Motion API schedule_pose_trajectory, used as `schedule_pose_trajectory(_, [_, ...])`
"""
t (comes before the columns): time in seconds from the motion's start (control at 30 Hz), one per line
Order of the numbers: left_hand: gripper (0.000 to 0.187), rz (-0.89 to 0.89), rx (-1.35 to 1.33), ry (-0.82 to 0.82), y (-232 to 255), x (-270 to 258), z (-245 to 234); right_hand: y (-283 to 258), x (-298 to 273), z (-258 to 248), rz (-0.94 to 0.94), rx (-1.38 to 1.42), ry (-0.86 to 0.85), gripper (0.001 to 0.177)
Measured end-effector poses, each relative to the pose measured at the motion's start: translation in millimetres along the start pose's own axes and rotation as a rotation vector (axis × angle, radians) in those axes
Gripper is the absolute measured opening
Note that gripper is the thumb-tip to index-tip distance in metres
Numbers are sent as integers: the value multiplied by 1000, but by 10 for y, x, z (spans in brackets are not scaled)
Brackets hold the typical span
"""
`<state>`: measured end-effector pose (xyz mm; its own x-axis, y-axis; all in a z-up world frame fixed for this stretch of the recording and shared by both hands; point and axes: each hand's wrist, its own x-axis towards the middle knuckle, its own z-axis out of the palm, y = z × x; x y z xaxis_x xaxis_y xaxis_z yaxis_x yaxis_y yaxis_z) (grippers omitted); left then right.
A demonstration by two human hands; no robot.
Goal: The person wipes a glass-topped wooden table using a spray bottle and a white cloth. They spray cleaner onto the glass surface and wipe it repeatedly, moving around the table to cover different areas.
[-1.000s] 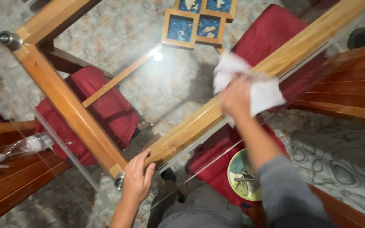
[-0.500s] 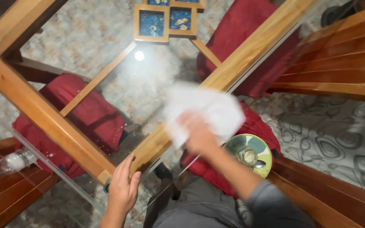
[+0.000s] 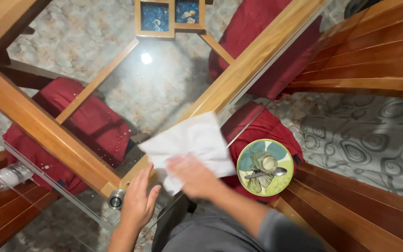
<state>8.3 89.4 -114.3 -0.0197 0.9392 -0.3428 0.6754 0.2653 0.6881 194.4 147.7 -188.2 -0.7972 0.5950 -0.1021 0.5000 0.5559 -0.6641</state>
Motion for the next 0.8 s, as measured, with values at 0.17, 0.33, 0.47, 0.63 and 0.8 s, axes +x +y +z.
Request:
schedule_pose_trajectory(0.17, [51, -33, -2, 20, -33, -81, -75, 1421, -5, -580, 461, -7, 336, 41])
schedule_pose_trajectory(0.33, [53, -60, -23, 17, -28, -135, -69, 2102, 764, -878, 663, -203, 252, 67])
schedule_pose_trajectory(0.47, [53, -58, -22, 76, -38, -127, -63, 770, 1441, -513, 700, 272, 156, 68])
schedule_pose_trajectory(0.63, [52, -28, -64, 235, -114, -206, -238, -423, 809, 474, -183, 37, 28, 58])
schedule_pose_trajectory(0.8, [52, -91, -76, 238, -405, -391, -440, -12, 832, -266, -147, 109, 179, 33])
